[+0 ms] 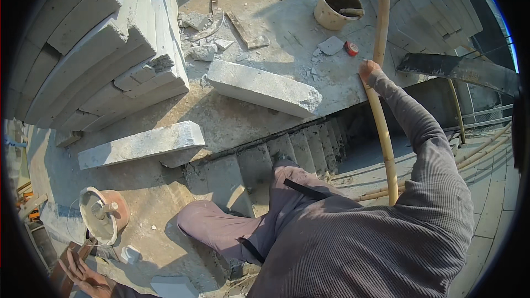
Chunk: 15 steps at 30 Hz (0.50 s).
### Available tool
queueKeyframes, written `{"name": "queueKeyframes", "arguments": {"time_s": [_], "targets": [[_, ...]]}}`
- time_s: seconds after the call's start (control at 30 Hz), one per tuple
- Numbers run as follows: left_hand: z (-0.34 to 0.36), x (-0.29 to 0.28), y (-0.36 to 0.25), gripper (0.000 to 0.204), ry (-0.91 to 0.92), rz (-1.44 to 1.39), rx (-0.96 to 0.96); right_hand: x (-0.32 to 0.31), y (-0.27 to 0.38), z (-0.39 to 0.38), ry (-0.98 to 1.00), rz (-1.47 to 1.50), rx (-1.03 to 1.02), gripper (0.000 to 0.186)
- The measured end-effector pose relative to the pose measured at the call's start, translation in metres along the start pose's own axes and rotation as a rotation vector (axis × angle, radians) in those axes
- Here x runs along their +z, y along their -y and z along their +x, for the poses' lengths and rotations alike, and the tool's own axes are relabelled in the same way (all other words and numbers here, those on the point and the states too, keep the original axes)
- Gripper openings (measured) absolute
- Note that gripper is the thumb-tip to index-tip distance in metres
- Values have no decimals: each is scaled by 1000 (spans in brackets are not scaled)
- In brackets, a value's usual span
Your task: The recorder is measuring, cutting, and laying lightweight concrete blocks to build a wall or structure.
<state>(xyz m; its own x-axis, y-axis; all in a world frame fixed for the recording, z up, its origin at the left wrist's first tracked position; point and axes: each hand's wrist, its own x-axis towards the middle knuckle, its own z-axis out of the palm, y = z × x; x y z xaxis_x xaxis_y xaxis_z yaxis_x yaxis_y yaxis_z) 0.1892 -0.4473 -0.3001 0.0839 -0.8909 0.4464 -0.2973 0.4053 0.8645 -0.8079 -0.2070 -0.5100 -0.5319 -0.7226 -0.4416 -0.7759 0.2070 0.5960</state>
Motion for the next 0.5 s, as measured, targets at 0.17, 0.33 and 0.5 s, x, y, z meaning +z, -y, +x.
{"name": "queueKeyframes", "arguments": {"time_s": [0.17,0.33,0.5], "targets": [[-215,180,46,75,183,124,-766,155,-11,142,251,824,874,54],[-330,197,22,70,119,565,-579,231,-97,293,-233,278,98,55],[-346,197,-8,71,50,752,-537,236,-98,333,-121,213,51,35]]}}
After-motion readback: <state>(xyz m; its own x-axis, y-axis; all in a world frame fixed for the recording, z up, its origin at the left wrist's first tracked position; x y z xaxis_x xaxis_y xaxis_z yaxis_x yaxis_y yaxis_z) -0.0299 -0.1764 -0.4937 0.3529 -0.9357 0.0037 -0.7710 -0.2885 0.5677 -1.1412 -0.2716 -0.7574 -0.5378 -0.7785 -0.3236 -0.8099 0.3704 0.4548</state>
